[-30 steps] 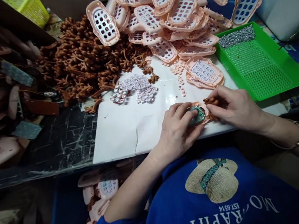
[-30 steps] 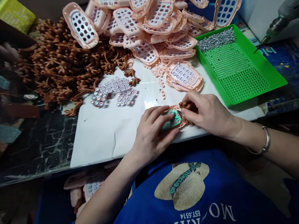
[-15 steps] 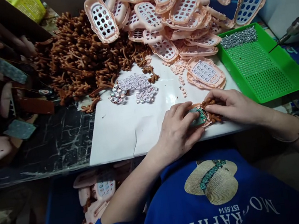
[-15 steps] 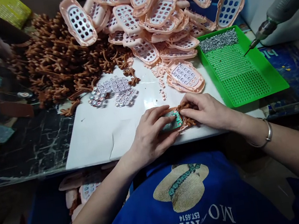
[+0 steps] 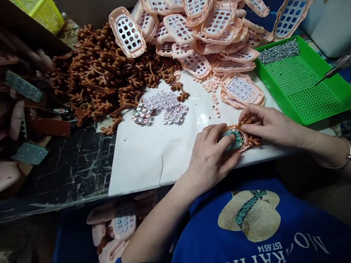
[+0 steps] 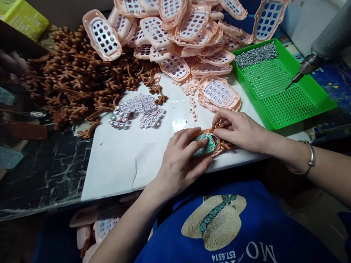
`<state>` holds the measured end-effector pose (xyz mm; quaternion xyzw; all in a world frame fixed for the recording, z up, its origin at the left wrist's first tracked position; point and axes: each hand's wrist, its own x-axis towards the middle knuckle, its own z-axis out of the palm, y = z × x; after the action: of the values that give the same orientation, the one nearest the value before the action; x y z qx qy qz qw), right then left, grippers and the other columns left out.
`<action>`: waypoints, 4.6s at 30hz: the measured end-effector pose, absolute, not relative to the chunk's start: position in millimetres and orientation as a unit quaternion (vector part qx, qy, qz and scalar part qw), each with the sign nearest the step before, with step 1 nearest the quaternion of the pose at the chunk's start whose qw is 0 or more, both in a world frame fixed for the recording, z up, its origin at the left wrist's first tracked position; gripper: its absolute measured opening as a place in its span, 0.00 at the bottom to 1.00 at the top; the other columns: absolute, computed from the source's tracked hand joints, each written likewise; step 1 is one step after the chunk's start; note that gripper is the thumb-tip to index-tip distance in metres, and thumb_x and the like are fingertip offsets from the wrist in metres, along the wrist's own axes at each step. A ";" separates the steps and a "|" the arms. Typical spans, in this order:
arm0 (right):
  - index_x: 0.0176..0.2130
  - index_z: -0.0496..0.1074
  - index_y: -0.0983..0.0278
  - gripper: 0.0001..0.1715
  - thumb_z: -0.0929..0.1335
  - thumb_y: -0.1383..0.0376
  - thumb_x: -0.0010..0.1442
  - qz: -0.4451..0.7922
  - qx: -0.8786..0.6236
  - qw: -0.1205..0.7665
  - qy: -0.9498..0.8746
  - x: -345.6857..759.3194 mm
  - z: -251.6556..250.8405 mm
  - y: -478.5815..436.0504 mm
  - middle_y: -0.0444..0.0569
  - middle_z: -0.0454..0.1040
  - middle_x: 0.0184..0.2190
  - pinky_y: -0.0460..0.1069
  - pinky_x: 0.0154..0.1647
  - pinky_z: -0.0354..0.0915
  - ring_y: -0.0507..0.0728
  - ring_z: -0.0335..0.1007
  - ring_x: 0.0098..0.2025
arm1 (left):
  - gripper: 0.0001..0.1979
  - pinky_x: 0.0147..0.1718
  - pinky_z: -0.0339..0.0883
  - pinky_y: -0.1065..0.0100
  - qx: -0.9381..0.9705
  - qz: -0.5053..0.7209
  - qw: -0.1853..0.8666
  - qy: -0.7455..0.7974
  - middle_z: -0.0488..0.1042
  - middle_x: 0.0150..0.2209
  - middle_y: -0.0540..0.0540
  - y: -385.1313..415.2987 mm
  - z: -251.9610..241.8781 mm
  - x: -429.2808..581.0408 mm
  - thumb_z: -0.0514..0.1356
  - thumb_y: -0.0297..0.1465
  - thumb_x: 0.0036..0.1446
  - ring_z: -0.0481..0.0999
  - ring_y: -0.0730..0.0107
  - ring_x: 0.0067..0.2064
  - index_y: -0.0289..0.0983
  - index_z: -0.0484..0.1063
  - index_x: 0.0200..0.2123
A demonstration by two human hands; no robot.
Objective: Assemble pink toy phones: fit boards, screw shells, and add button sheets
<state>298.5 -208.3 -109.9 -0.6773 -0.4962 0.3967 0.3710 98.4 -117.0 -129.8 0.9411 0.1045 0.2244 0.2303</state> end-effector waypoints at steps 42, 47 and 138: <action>0.56 0.64 0.64 0.32 0.70 0.54 0.56 0.007 -0.683 0.317 -0.658 305.6 -94.9 -185.1 0.58 0.72 0.52 0.61 0.53 0.68 0.66 0.70 0.53 | 0.28 0.68 0.42 0.60 0.501 0.381 0.754 0.188 0.51 0.70 0.49 -136.8 -128.6 137.9 0.59 0.43 0.62 0.47 0.63 0.71 0.49 0.55 0.63; 0.55 0.66 0.68 0.32 0.67 0.50 0.59 -0.090 -0.724 0.147 -0.668 336.0 -92.0 -165.7 0.60 0.74 0.47 0.59 0.49 0.67 0.67 0.71 0.48 | 0.26 0.67 0.47 0.58 0.581 0.377 0.680 0.241 0.51 0.69 0.44 -128.4 -136.0 128.3 0.58 0.40 0.63 0.49 0.62 0.70 0.46 0.56 0.62; 0.59 0.62 0.56 0.28 0.63 0.49 0.62 0.435 -0.531 0.530 -0.499 256.9 -66.3 -177.6 0.51 0.73 0.52 0.58 0.48 0.71 0.61 0.73 0.50 | 0.23 0.62 0.58 0.54 0.037 0.332 0.926 0.176 0.69 0.60 0.38 -139.8 -115.8 108.5 0.48 0.39 0.65 0.66 0.55 0.63 0.32 0.70 0.55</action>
<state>256.9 -177.6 -66.3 -0.5307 -0.4987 0.4345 0.5299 108.5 -139.8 -115.8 0.0369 0.1763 0.3319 0.9260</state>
